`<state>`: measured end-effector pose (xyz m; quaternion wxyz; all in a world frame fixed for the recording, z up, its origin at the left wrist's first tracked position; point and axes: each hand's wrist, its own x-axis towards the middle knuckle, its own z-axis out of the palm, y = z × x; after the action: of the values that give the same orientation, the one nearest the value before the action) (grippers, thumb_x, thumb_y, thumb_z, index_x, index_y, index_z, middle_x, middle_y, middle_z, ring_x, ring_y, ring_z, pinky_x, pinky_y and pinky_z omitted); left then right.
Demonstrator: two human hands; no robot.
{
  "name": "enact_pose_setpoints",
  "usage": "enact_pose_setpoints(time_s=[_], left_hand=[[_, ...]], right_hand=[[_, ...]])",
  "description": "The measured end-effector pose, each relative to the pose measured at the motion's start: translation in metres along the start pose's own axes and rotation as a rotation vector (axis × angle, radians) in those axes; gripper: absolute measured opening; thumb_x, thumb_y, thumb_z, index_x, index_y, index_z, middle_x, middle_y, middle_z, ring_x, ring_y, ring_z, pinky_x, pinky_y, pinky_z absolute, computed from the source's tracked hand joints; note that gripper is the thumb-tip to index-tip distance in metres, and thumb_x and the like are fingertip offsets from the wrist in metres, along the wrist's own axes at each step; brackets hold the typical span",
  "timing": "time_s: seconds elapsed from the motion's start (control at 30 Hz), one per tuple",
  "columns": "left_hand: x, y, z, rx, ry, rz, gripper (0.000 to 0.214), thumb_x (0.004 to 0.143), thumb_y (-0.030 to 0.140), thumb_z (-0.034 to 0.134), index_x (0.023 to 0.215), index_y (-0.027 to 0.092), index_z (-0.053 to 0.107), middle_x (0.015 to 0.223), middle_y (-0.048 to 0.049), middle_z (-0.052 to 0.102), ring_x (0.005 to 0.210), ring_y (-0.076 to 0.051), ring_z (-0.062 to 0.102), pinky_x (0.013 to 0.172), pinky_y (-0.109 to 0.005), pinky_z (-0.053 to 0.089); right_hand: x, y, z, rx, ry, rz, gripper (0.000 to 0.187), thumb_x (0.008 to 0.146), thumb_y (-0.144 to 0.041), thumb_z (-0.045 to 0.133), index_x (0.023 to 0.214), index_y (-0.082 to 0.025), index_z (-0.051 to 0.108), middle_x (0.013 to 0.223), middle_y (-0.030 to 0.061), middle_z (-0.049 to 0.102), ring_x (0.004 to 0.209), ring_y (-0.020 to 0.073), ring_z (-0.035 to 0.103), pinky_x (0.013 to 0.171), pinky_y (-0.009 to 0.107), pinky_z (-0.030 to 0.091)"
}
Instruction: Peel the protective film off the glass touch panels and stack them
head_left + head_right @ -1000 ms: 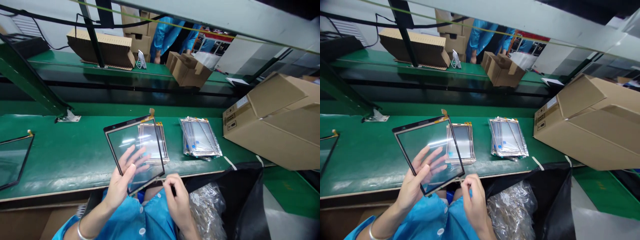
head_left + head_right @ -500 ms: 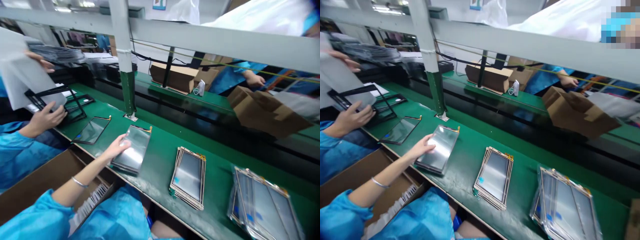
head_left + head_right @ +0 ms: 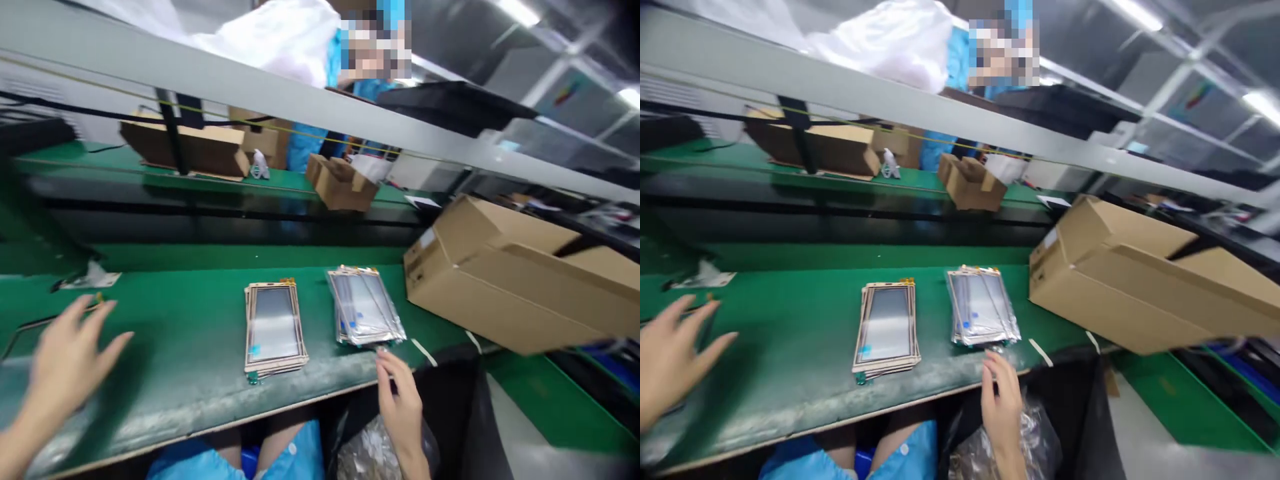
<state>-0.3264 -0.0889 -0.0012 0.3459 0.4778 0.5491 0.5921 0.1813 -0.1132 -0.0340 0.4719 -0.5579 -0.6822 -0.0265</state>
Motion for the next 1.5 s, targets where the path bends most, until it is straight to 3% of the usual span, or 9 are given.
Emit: enact_pose_setpoints(time_s=[0.07,0.17,0.23,0.33,0.47,0.63,0.87,1.23,1.5], left_hand=[[0.007,0.013,0.076,0.030,-0.077,-0.048,0.037,0.067,0.016,0.078,0.099,0.031,0.070,0.134,0.0109,0.055,0.143,-0.028,0.014,0.116,-0.037,0.019],[0.002,0.036,0.193,-0.345,-0.491,-0.497,0.034,0.068,0.020,0.078,0.101,0.020,0.070,0.127,-0.0093,0.061,0.137,-0.031,0.033,0.113,-0.044,0.026],[-0.003,0.044,0.254,-0.417,-0.598,-0.590,0.032,0.069,0.022,0.078,0.099,0.017,0.069,0.127,-0.0147,0.060,0.126,-0.033,0.048,0.106,-0.048,0.036],[-0.009,0.044,0.312,-0.495,-0.637,-0.702,0.032,0.072,0.024,0.075,0.100,0.012,0.064,0.131,-0.0221,0.054,0.122,-0.032,0.052,0.103,-0.048,0.038],[-0.020,0.046,0.347,-0.632,-0.635,-0.825,0.036,0.079,0.033,0.068,0.106,0.011,0.058,0.136,-0.0234,0.049,0.126,-0.030,0.048,0.105,-0.043,0.037],[-0.039,0.060,0.341,-0.818,-0.517,-0.945,0.051,0.088,0.045,0.052,0.134,0.027,0.038,0.146,-0.0113,0.040,0.127,-0.025,0.048,0.098,-0.038,0.043],[-0.050,0.058,0.274,-0.943,-0.396,-1.083,0.054,0.091,0.037,0.048,0.141,0.029,0.028,0.139,-0.0149,0.047,0.108,-0.028,0.062,0.088,-0.042,0.046],[-0.048,0.068,0.229,-1.047,-0.313,-1.057,0.040,0.096,0.034,0.039,0.134,0.024,0.037,0.132,-0.0165,0.053,0.113,-0.027,0.060,0.090,-0.042,0.046],[-0.044,0.084,0.221,-1.053,-0.164,-1.042,0.031,0.097,0.033,0.038,0.127,0.027,0.041,0.136,-0.0110,0.049,0.129,-0.029,0.044,0.096,-0.064,0.039]], right_hand=[[0.020,0.002,0.019,-0.142,0.000,-0.040,0.021,0.091,-0.029,0.051,0.104,-0.016,0.060,0.112,0.0168,0.062,0.107,0.0290,0.057,0.087,0.049,0.048],[0.041,0.007,0.050,-0.324,-0.072,-0.081,0.043,0.087,-0.037,0.056,0.121,-0.011,0.053,0.128,0.0236,0.053,0.121,0.0368,0.046,0.092,0.058,0.041],[0.045,0.014,0.065,-0.389,-0.093,-0.107,0.041,0.090,-0.031,0.052,0.125,-0.009,0.052,0.129,0.0244,0.053,0.122,0.0366,0.047,0.093,0.058,0.040],[0.048,0.022,0.071,-0.400,-0.025,-0.182,0.034,0.093,-0.016,0.039,0.122,-0.011,0.056,0.120,0.0200,0.062,0.114,0.0288,0.057,0.092,0.050,0.045],[0.049,0.009,0.055,-0.303,0.080,-0.256,0.037,0.092,-0.013,0.040,0.125,-0.014,0.057,0.113,0.0157,0.067,0.105,0.0243,0.063,0.086,0.040,0.052],[0.038,-0.045,0.034,-0.148,-0.127,-0.268,0.046,0.089,-0.009,0.043,0.134,-0.016,0.050,0.121,0.0153,0.063,0.112,0.0256,0.060,0.090,0.043,0.052],[0.049,-0.080,0.006,0.183,-0.798,-0.325,0.054,0.082,-0.024,0.065,0.133,-0.023,0.050,0.138,0.0104,0.051,0.127,0.0257,0.048,0.101,0.044,0.046],[0.051,-0.124,0.020,0.200,-0.509,-0.567,0.031,0.089,-0.011,0.051,0.118,-0.014,0.062,0.115,0.0123,0.067,0.108,0.0216,0.063,0.090,0.036,0.056],[0.048,-0.140,0.017,0.014,-0.426,-0.749,0.033,0.090,-0.003,0.043,0.115,-0.008,0.063,0.111,0.0178,0.068,0.104,0.0246,0.065,0.084,0.034,0.058]])
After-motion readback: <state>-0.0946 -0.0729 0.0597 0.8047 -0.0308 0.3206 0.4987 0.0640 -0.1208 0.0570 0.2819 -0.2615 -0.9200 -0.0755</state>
